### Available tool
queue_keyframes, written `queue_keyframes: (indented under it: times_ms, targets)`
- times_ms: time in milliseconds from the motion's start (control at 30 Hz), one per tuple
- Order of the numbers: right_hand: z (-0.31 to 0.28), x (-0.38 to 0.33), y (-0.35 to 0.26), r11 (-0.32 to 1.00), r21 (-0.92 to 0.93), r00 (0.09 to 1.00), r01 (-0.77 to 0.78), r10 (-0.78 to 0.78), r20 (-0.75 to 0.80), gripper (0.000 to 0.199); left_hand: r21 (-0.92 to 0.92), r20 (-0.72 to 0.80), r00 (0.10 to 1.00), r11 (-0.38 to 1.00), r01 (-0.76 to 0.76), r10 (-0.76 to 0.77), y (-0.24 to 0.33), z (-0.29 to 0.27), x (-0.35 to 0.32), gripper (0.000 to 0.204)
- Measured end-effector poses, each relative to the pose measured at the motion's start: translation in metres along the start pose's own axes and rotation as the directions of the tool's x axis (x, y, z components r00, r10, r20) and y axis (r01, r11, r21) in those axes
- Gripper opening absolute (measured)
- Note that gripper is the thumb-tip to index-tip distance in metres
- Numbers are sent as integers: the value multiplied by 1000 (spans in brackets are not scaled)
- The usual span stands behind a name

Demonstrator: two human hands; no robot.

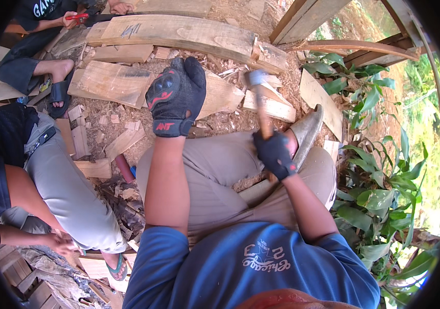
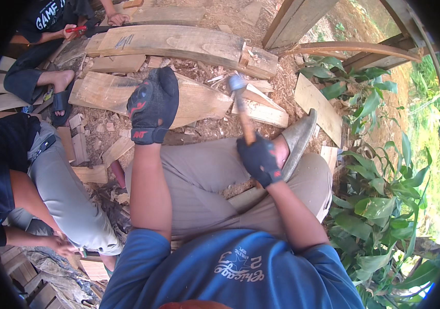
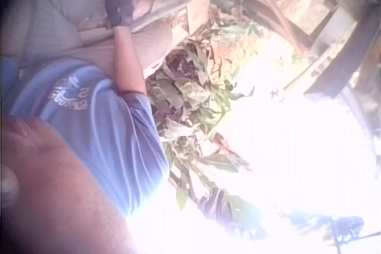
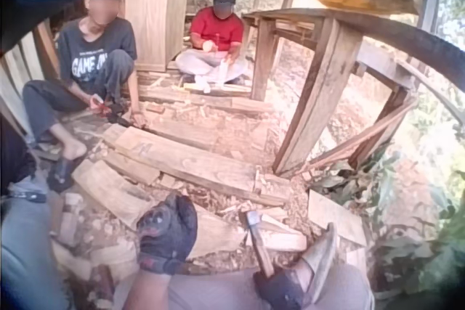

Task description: The person uses a hatchet to carve and shape a piece of wood while sitting on the ground among other wooden planks and shavings.

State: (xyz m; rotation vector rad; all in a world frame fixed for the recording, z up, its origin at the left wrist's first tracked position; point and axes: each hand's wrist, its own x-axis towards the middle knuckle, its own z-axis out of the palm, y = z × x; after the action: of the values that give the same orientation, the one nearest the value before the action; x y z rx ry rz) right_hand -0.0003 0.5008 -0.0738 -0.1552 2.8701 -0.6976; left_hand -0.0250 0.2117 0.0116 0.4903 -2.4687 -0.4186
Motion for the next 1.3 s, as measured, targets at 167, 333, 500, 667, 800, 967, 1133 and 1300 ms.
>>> queue_keyframes:
  times_ms: [167, 333, 500, 667, 800, 967, 1133, 1300]
  targets:
    - [-51, -10, -42, 781, 488, 912, -389, 250, 326, 29, 1, 25, 1000, 1000, -8, 8, 17, -12, -2, 45]
    - [-140, -33, -91, 744, 643, 980, -182, 194, 53, 24, 16, 121, 991, 998, 59, -61, -4, -9, -1, 45]
    - [-85, -23, -65, 744, 668, 981, 8, 124, -150, 23, -5, 104, 994, 999, 42, -41, 9, -10, 0, 44]
    - [-15, -8, -19, 903, 266, 901, -338, 228, 369, 31, 24, 61, 998, 999, -24, 23, 16, -11, -1, 43]
    - [-75, -30, -66, 833, 510, 976, -214, 164, 142, 32, -11, -30, 998, 999, -47, 47, 5, -9, -2, 36]
    - [-150, -38, -117, 860, 503, 994, -87, 111, -18, 34, -29, -13, 999, 999, -38, 38, -1, -2, -2, 37]
    - [-35, -26, -42, 928, 368, 991, -64, 104, -90, 29, -77, -7, 999, 996, -34, 34, 4, 0, -1, 38]
    - [-33, -9, -30, 818, 461, 923, -345, 208, 322, 32, -21, 103, 994, 999, 41, -38, 14, -5, -1, 48]
